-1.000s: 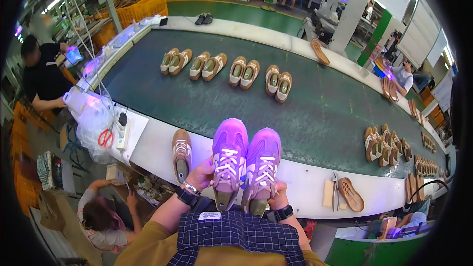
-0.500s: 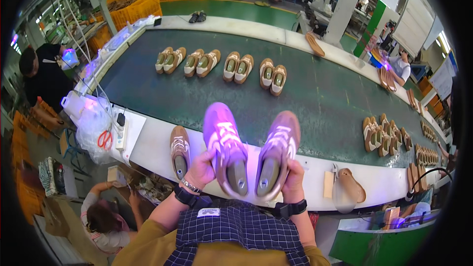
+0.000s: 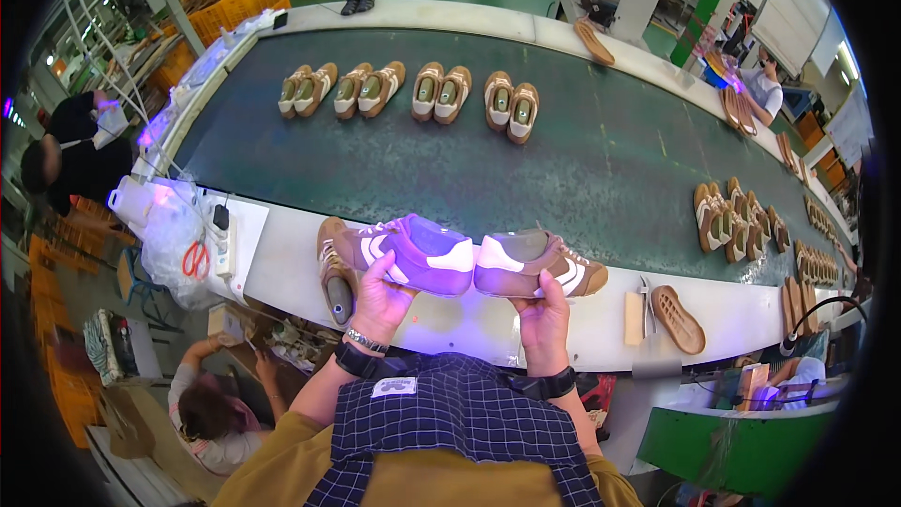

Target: The person inspects pairs of brown and white sneakers on a factory assembly line. They pick up shoes, examine the soles and uppers under a purple UV light, and place them back on the conveyor belt. The person also uses a small white tool to clean or adjust the laces of the shoes.

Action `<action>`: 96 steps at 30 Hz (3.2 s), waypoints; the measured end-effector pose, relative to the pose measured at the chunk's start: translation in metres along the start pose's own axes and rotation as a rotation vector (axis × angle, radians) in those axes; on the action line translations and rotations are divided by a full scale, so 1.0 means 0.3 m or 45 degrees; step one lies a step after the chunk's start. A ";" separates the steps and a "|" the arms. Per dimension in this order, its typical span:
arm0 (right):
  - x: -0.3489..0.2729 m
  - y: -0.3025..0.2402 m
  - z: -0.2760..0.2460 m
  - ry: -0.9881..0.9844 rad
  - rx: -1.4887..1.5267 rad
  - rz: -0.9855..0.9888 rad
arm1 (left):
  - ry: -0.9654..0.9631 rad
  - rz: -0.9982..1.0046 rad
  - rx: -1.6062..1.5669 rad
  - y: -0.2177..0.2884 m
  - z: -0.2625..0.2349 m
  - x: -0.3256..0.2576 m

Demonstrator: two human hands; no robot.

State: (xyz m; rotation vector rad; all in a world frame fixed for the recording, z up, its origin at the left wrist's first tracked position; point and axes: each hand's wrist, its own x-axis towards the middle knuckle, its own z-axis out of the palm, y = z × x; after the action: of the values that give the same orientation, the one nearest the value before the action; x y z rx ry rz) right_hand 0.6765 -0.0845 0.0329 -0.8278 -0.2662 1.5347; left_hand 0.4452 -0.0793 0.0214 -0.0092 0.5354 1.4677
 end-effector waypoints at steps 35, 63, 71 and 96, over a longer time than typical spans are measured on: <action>0.039 -0.014 -0.007 0.056 -0.130 -0.064 | -0.023 0.029 0.151 -0.032 0.001 0.041; 0.178 -0.041 -0.296 -0.027 -0.076 0.342 | -0.014 -0.699 0.442 -0.354 0.016 0.220; 0.594 -0.291 -0.274 -0.112 0.045 0.169 | -0.043 -0.645 0.517 -0.518 0.298 0.642; 1.471 -0.718 -0.509 0.333 -1.560 -0.732 | -0.181 -0.396 1.362 -0.705 0.345 1.457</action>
State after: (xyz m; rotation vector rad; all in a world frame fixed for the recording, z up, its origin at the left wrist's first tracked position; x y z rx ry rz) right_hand 0.9702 0.3186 -0.0920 -1.6831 -1.1939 0.5865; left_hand 0.6830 0.3377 -0.1056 0.8095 1.0875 0.7372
